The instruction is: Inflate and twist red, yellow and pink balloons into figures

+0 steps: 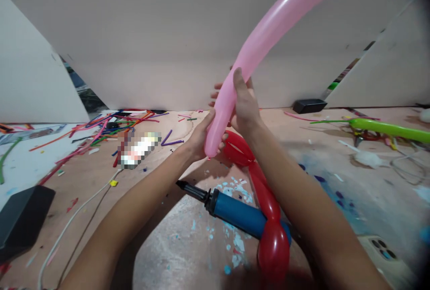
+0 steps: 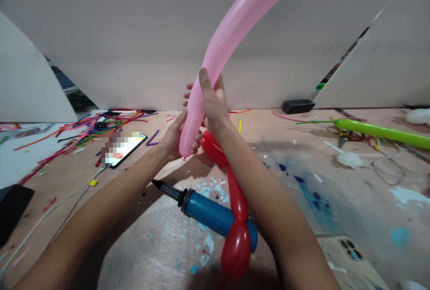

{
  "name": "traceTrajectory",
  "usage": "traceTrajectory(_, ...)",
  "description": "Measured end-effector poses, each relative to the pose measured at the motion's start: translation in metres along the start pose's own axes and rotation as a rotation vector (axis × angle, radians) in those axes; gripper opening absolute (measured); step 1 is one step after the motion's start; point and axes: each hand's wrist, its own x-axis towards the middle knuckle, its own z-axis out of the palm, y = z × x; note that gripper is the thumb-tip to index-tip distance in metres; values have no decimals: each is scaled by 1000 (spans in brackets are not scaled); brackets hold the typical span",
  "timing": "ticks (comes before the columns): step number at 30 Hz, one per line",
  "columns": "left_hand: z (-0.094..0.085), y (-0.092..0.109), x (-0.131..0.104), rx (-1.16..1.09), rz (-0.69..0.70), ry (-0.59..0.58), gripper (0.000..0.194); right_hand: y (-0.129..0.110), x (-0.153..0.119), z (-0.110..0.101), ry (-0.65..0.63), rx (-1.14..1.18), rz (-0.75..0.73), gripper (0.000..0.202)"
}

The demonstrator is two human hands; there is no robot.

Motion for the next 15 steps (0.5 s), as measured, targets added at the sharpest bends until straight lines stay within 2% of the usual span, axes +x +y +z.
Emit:
traceTrajectory(4, 7, -12, 4, 151, 118, 162, 64, 6, -1, 3, 66, 78, 167, 58)
traceTrajectory(8, 10, -20, 5, 398, 269, 278, 63, 9, -2, 3, 105, 56, 217, 62)
traceTrajectory(12, 7, -22, 6, 564, 305, 319, 59, 17, -6, 4, 115, -22, 210, 62)
traceTrajectory(15, 4, -23, 8, 578, 285, 314, 51, 21, -11, 4, 116, -44, 205, 64)
